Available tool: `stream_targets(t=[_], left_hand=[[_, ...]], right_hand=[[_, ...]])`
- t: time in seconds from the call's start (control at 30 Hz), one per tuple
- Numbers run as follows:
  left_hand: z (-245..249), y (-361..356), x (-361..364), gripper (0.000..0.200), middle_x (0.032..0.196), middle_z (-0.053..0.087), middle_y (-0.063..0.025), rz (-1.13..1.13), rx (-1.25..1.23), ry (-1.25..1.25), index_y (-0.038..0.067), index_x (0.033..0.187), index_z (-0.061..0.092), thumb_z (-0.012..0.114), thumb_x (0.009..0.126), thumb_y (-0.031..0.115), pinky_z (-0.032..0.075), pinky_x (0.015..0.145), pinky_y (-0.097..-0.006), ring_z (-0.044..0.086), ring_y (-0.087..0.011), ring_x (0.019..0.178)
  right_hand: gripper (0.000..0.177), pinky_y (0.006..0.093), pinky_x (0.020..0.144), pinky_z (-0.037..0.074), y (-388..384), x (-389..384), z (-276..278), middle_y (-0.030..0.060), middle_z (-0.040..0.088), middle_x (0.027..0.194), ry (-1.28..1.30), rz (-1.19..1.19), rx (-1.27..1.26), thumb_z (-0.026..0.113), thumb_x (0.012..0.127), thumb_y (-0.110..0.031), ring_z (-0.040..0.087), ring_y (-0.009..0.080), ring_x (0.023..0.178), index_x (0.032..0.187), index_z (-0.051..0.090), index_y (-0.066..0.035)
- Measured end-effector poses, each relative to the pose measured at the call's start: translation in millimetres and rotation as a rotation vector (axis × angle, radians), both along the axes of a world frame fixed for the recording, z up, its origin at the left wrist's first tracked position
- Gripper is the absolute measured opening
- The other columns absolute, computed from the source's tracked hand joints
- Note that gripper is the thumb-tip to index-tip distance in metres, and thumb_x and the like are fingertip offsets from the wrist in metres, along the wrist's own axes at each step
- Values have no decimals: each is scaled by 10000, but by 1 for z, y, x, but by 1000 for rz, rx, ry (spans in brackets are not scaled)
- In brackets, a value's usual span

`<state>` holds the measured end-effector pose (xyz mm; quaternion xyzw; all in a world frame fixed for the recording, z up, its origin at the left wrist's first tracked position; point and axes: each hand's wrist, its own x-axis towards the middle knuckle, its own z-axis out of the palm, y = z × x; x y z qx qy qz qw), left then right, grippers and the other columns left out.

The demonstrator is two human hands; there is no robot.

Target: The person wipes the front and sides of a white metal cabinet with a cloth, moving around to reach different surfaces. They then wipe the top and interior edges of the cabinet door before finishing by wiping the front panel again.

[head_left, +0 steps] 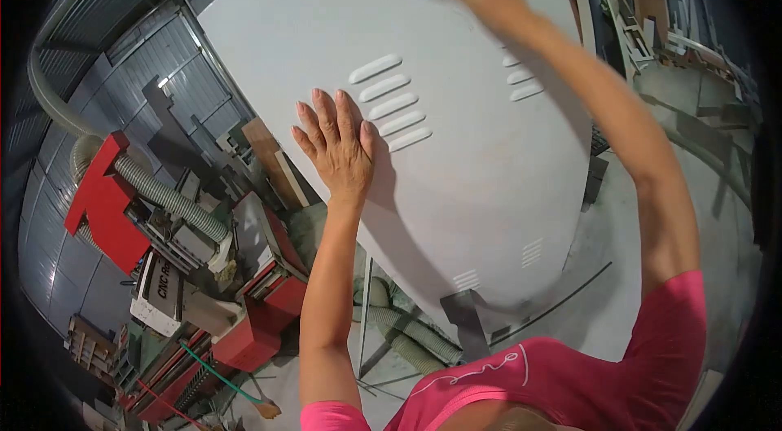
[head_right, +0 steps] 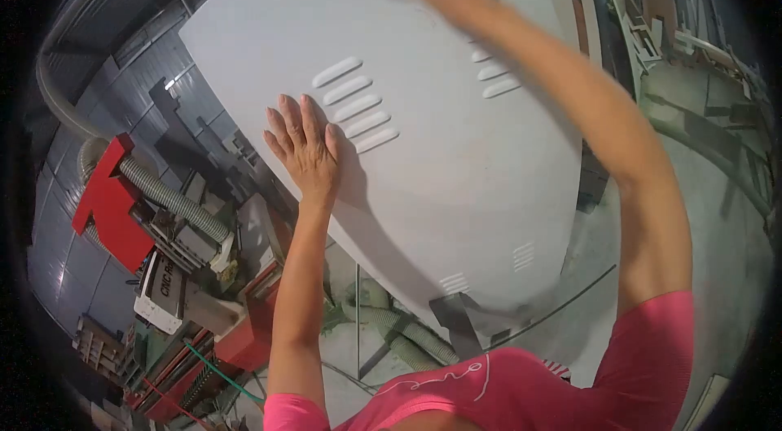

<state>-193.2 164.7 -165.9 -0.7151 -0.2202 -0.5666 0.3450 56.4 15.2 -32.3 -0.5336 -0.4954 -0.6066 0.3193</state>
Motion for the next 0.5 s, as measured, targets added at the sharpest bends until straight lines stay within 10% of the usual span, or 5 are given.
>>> stream_targets(t=[0.2, 0.4, 0.5], left_hand=[[0, 0, 0, 533, 1492, 208, -143, 27, 20, 11, 103, 1400, 345, 394, 922, 334, 74, 1097, -508, 120, -356, 1385], [0, 0, 2, 527, 1489, 226, -126, 47, 41, -9, 113, 1400, 349, 378, 933, 357, 102, 1096, -497, 146, -340, 1383], [0, 1, 1, 520, 1494, 220, -115, 39, 25, -2, 131, 1403, 348, 378, 936, 357, 68, 1107, -474, 144, -329, 1387]], right_hand=[[156, 493, 1059, 268, -6, 10, -38, 92, 530, 1206, -478, 68, -220, 510, 828, -123, 435, 237, 1231, 944, 615, -120], [425, 489, 1030, 293, -16, 68, 51, 219, 410, 1337, 183, -231, 95, 457, 895, -225, 360, 363, 1265, 1278, 452, -41], [407, 462, 1067, 223, -26, 84, -2, 162, 372, 1387, 201, -102, 117, 510, 874, -209, 286, 289, 1326, 1240, 490, -31]])
